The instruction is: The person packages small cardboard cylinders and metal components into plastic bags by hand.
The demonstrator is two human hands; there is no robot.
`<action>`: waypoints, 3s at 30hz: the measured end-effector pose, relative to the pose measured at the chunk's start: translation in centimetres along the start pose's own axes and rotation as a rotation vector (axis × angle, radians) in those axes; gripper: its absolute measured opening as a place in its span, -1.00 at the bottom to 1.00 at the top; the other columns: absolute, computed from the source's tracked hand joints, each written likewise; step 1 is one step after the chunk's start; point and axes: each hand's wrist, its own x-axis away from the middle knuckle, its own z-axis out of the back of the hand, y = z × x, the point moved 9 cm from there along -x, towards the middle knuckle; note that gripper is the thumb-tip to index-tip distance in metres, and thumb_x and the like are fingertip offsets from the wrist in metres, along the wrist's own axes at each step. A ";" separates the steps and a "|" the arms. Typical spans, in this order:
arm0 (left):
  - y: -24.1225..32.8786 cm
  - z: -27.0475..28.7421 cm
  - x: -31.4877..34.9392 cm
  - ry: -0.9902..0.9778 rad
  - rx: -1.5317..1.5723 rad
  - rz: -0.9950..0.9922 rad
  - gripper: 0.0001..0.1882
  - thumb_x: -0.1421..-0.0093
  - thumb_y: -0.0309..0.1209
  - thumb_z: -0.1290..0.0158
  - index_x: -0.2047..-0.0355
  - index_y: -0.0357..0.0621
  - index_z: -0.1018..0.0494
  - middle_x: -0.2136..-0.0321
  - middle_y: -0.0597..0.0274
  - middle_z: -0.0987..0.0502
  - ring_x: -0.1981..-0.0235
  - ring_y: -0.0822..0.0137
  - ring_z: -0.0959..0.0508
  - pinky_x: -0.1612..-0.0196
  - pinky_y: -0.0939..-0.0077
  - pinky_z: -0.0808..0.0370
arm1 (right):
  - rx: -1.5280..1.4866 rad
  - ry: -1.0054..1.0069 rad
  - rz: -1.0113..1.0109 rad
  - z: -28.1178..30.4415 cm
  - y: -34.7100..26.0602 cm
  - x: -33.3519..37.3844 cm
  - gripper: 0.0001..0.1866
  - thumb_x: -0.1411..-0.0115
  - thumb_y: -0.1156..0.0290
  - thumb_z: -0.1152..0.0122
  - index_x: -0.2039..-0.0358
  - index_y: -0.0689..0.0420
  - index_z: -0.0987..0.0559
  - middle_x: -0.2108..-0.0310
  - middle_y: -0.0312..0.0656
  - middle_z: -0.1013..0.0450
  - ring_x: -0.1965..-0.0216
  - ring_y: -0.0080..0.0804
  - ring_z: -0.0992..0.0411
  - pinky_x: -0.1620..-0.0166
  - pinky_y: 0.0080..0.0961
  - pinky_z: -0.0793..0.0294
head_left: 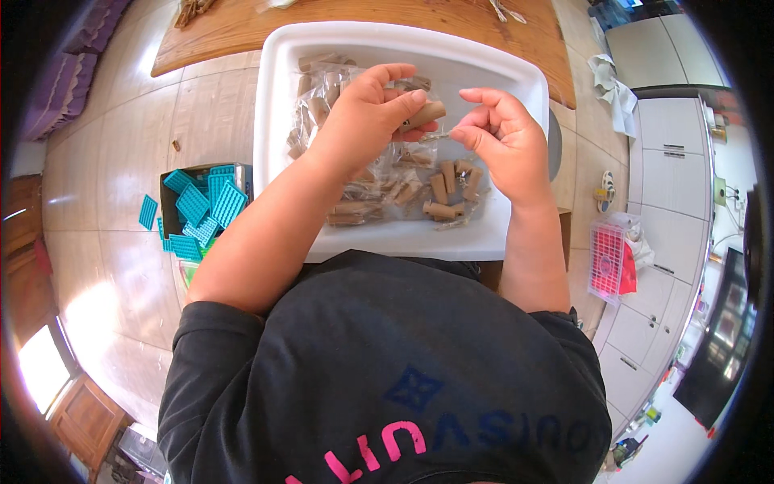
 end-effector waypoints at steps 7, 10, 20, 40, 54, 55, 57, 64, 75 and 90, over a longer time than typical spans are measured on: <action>-0.4 0.4 -0.5 0.002 -0.133 -0.073 -0.56 -0.18 -0.38 0.02 -0.02 -0.35 -0.20 0.28 0.06 -0.48 0.25 0.39 -0.49 0.24 0.57 -0.47 | 0.074 0.040 -0.015 -1.1 0.6 -0.2 -0.74 0.00 0.57 -0.21 0.24 0.23 -0.50 0.54 -0.35 -0.43 0.51 -0.71 -0.33 0.40 -0.74 -0.36; -0.2 0.1 -0.7 -0.010 -0.162 -0.116 -0.54 -0.17 -0.35 0.00 -0.02 -0.33 -0.21 0.30 0.10 -0.48 0.26 0.41 -0.48 0.26 0.57 -0.47 | -0.017 0.063 -0.116 -1.0 1.1 -0.2 -0.76 0.00 0.54 -0.23 0.25 0.24 -0.50 0.54 -0.36 -0.43 0.51 -0.70 -0.33 0.41 -0.75 -0.36; -0.6 -1.4 0.1 -0.171 -0.014 0.074 -0.56 -0.10 -0.33 -0.11 0.07 -0.29 -0.29 0.39 0.23 -0.47 0.43 0.48 -0.48 0.34 0.60 -0.48 | -0.261 0.080 -0.178 -0.7 2.3 -0.6 -0.81 -0.01 0.50 -0.25 0.33 0.22 -0.50 0.54 -0.35 -0.43 0.55 -0.71 -0.30 0.47 -0.77 -0.31; 0.2 0.8 0.2 0.029 -0.105 0.052 -0.66 -0.11 -0.46 -0.07 0.08 -0.23 -0.41 0.33 0.25 -0.49 0.37 0.46 -0.49 0.24 0.63 -0.47 | -0.366 0.184 -0.131 -0.5 2.3 -0.2 -0.74 -0.02 0.58 -0.20 0.22 0.29 -0.48 0.48 -0.25 -0.45 0.46 -0.55 -0.42 0.35 -0.62 -0.47; 10.8 2.9 1.9 0.329 -0.857 -0.486 -0.59 -0.07 -0.36 -0.13 0.08 -0.24 -0.39 0.36 0.32 -0.47 0.42 0.55 -0.44 0.40 0.66 -0.41 | -0.315 0.291 0.000 1.1 1.6 0.5 -0.80 -0.08 0.57 -0.15 0.25 0.29 -0.48 0.44 -0.23 -0.43 0.49 -0.54 -0.42 0.37 -0.62 -0.48; 12.9 4.4 1.4 0.405 -0.921 -0.530 -0.58 -0.05 -0.34 -0.14 0.08 -0.23 -0.38 0.34 0.31 -0.48 0.41 0.55 -0.44 0.40 0.65 -0.40 | -0.320 0.294 0.006 1.5 1.7 0.4 -0.80 -0.08 0.57 -0.15 0.25 0.29 -0.48 0.44 -0.23 -0.43 0.49 -0.54 -0.42 0.37 -0.62 -0.48; 16.2 10.3 -0.7 0.667 -1.135 -0.578 -0.50 -0.03 -0.17 -0.16 0.08 -0.21 -0.39 0.31 0.23 -0.49 0.39 0.43 -0.48 0.35 0.56 -0.42 | -0.369 0.293 0.006 1.3 1.7 -0.1 -0.79 -0.08 0.58 -0.14 0.23 0.30 -0.47 0.43 -0.23 -0.42 0.46 -0.53 -0.42 0.34 -0.62 -0.48; 15.6 19.7 -6.5 0.883 -1.438 -0.075 -0.43 0.05 0.11 -0.08 0.28 -0.15 -0.48 0.33 0.17 -0.52 0.26 0.18 -0.51 0.19 0.32 -0.41 | -0.426 0.267 -0.033 0.6 2.2 -0.2 -0.78 -0.08 0.59 -0.13 0.22 0.30 -0.47 0.41 -0.21 -0.42 0.44 -0.52 -0.42 0.32 -0.61 -0.48; 15.9 19.2 -3.2 0.771 -1.228 -0.331 -0.76 -0.04 -0.30 -0.05 0.27 -0.05 -0.50 0.39 0.23 -0.56 0.35 0.31 -0.52 0.23 0.48 -0.40 | -0.415 0.269 0.013 1.1 1.9 -0.1 -0.78 -0.08 0.58 -0.14 0.22 0.30 -0.47 0.43 -0.22 -0.42 0.45 -0.52 -0.42 0.33 -0.62 -0.47; 4.4 2.5 -0.2 0.203 -0.353 -0.063 -0.83 -0.07 -0.38 -0.13 0.48 -0.26 -0.48 0.63 0.36 -0.46 0.62 0.59 -0.38 0.53 0.76 -0.30 | -0.228 0.498 0.415 4.2 -2.2 1.5 -0.76 -0.03 0.66 -0.16 0.23 0.31 -0.47 0.45 -0.24 -0.41 0.46 -0.58 -0.40 0.32 -0.66 -0.45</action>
